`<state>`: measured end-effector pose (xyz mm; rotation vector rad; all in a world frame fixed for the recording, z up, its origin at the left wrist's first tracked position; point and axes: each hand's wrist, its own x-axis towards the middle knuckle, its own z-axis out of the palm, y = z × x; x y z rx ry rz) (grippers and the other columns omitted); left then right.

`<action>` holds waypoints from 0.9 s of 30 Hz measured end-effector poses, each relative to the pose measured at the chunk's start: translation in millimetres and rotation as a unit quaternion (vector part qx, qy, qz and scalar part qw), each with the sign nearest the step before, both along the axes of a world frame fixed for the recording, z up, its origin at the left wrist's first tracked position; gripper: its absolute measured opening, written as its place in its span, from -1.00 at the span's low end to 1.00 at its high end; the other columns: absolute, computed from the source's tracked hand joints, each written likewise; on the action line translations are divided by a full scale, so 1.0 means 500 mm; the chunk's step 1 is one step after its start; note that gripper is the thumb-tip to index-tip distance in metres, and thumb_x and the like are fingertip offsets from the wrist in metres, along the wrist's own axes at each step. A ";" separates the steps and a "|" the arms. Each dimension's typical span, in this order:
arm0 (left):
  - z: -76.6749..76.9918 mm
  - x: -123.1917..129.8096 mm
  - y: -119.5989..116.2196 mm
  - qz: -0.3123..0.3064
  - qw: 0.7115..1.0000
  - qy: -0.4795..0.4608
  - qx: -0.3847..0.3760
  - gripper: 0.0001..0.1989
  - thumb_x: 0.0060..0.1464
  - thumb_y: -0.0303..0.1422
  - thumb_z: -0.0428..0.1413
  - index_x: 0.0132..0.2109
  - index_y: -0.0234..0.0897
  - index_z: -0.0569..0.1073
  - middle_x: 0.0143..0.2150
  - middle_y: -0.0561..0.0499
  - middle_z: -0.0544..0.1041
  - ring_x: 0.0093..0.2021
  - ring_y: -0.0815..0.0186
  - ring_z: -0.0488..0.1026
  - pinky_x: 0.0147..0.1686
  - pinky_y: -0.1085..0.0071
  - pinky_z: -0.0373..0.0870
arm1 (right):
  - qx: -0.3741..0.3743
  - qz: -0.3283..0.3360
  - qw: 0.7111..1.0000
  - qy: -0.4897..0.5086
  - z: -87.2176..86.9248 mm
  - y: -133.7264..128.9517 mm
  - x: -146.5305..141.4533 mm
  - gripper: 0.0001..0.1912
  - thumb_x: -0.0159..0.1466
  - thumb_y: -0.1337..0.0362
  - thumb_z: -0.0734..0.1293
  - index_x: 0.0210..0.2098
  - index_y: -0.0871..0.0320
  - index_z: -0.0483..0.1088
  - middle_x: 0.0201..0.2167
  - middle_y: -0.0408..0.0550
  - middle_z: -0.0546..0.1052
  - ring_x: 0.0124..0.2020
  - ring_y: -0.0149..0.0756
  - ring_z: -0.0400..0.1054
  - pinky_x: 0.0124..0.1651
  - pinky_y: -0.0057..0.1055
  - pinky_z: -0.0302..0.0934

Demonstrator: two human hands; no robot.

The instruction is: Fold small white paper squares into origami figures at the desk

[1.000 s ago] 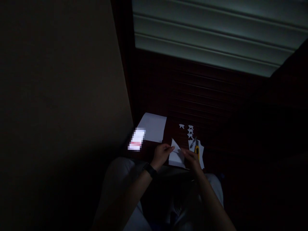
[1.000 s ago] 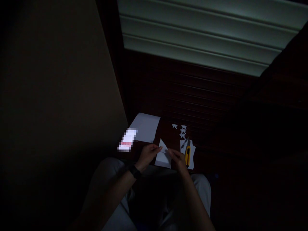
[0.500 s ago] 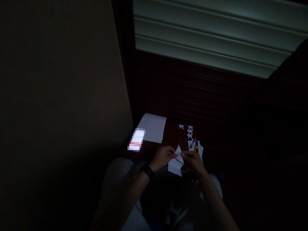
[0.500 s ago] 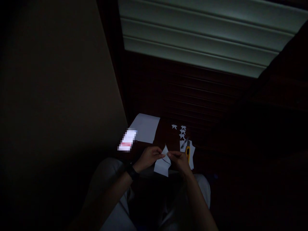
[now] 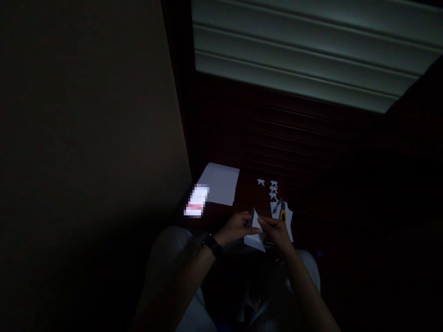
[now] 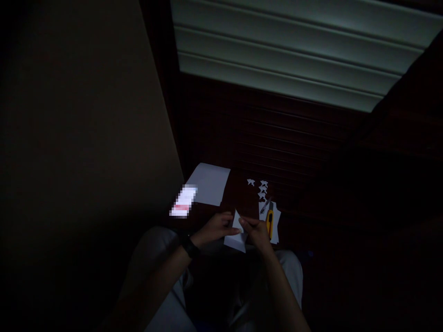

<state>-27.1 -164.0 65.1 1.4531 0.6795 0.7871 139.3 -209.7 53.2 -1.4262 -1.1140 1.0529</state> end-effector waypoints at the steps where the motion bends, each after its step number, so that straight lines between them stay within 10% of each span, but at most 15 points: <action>1: -0.002 0.000 0.000 -0.019 1.000 -0.007 -0.012 -0.67 -0.23 -0.27 0.28 -0.26 -0.35 0.54 -0.21 -0.09 0.49 -0.23 0.23 0.44 -0.28 0.43 0.33 | 0.006 0.002 1.000 0.000 0.001 0.000 -0.001 -0.60 0.02 0.04 0.39 -0.24 0.18 0.52 -0.25 0.01 0.57 -0.14 -0.05 0.41 -0.05 -0.16 0.23; 5: -0.012 0.004 0.002 -0.047 0.998 -0.024 -0.023 -0.62 -0.13 -0.27 0.22 -0.14 -0.37 0.47 -0.18 -0.12 0.50 -0.20 0.23 0.44 -0.25 0.40 0.33 | 0.022 0.003 1.000 -0.001 0.003 -0.002 -0.008 -0.60 0.05 0.04 0.37 -0.20 0.16 0.51 -0.20 0.00 0.56 -0.08 -0.05 0.38 0.02 -0.15 0.19; 19: -0.045 0.029 -0.010 0.158 0.987 0.015 0.013 -0.74 -0.12 -0.22 0.19 -0.35 -0.34 0.43 -0.39 -0.02 0.51 -0.37 0.32 0.45 -0.40 0.48 0.31 | 0.041 -0.188 0.980 -0.044 -0.018 -0.003 -0.035 -0.58 0.03 0.00 0.36 -0.29 0.22 0.52 -0.34 0.02 0.57 -0.26 -0.12 0.42 -0.22 -0.31 0.27; 27: -0.032 0.014 0.001 0.173 0.984 -0.024 -0.026 -0.71 -0.17 -0.25 0.23 -0.30 -0.34 0.46 -0.40 -0.05 0.54 -0.37 0.28 0.48 -0.38 0.46 0.32 | 0.041 -0.099 0.994 0.007 0.002 -0.006 -0.027 -0.50 0.04 0.07 0.39 -0.08 0.20 0.41 -0.30 0.01 0.55 -0.23 -0.14 0.40 -0.20 -0.28 0.28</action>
